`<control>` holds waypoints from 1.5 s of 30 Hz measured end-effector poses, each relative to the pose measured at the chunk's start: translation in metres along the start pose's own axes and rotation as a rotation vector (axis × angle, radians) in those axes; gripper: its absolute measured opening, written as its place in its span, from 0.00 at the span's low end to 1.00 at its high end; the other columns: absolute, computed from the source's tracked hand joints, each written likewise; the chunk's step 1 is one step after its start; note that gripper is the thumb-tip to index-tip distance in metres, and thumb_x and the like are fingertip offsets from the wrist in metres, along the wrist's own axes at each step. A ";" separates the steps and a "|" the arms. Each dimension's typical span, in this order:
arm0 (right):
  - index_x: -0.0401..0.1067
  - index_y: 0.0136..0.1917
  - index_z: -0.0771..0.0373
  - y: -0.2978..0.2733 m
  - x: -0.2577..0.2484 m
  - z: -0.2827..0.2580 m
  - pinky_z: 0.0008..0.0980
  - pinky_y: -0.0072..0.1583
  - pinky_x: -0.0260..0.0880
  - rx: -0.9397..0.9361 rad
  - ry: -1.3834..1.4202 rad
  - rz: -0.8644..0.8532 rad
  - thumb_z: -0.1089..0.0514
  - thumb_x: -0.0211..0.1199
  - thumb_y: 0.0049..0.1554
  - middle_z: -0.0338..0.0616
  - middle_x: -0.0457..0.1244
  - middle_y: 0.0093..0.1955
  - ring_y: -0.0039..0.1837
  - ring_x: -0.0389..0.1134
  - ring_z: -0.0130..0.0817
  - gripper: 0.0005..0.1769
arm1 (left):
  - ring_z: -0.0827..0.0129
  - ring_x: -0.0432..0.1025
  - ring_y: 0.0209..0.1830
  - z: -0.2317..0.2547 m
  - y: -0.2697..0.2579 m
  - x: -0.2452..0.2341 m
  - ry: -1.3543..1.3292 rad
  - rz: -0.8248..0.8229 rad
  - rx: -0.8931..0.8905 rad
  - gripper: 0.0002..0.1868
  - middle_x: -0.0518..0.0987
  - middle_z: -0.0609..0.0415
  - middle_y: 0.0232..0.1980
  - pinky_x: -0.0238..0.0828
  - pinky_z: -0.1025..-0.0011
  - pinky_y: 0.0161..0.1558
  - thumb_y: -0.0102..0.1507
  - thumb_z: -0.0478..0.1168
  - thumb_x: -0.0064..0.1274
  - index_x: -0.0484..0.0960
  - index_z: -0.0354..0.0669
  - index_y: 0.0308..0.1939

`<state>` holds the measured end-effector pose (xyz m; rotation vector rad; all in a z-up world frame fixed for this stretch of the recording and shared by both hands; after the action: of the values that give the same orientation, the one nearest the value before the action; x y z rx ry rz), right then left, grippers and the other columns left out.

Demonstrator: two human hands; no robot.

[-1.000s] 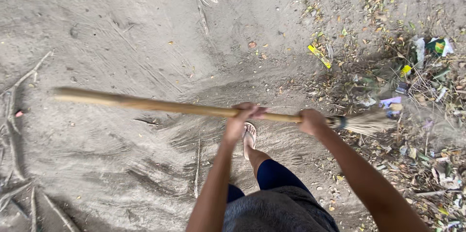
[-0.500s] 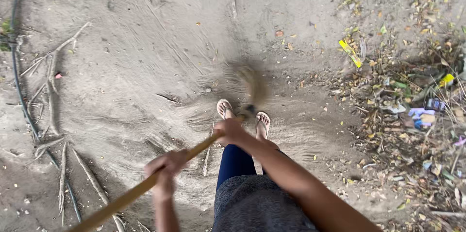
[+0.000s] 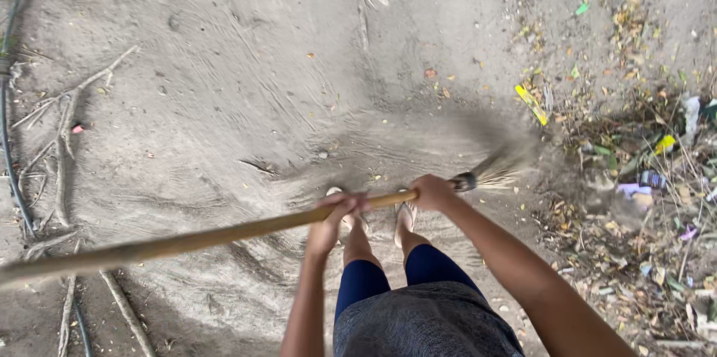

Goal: The person sweeps leaves and trash on a dirt ground into a pile using a long-handled broom.

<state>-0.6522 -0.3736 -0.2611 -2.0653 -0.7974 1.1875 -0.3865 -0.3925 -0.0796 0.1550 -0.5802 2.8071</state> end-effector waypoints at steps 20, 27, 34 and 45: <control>0.82 0.49 0.48 0.101 0.057 -0.210 0.42 0.53 0.72 -0.311 0.187 0.035 0.63 0.66 0.48 0.43 0.71 0.43 0.47 0.73 0.39 0.16 | 0.63 0.81 0.33 -0.007 -0.029 -0.204 -0.190 0.245 0.285 0.19 0.78 0.50 0.24 0.78 0.55 0.59 0.69 0.33 0.46 0.76 0.43 0.21; 0.81 0.44 0.54 0.110 -0.003 -0.175 0.47 0.53 0.73 -0.155 -0.203 0.108 0.60 0.64 0.54 0.46 0.70 0.43 0.47 0.74 0.43 0.06 | 0.55 0.82 0.50 0.009 0.032 -0.222 -0.224 0.237 -0.076 0.17 0.85 0.44 0.35 0.74 0.53 0.65 0.66 0.32 0.38 0.76 0.41 0.23; 0.81 0.48 0.51 0.082 -0.103 -0.312 0.48 0.46 0.67 -0.706 0.205 0.400 0.62 0.66 0.49 0.37 0.72 0.38 0.42 0.72 0.35 0.13 | 0.68 0.77 0.23 0.221 -0.013 -0.182 0.031 0.205 0.713 0.14 0.77 0.50 0.22 0.87 0.51 0.52 0.68 0.32 0.48 0.78 0.36 0.26; 0.79 0.40 0.56 0.106 -0.100 -0.040 0.40 0.51 0.68 -0.346 0.343 0.309 0.54 0.70 0.53 0.41 0.69 0.38 0.46 0.68 0.36 0.05 | 0.72 0.77 0.25 0.091 0.122 0.045 0.053 -0.052 0.491 0.16 0.79 0.58 0.22 0.83 0.52 0.50 0.69 0.37 0.44 0.80 0.40 0.28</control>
<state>-0.6372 -0.5232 -0.2736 -2.6619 -0.5602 0.8470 -0.4592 -0.5260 -0.0351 0.1854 0.1330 2.8347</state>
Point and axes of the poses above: each hand's wrist, its own y-axis towards the middle knuckle, its own x-axis out of the palm, z = x × y, the point moved 4 cm from there along y, towards the middle knuckle
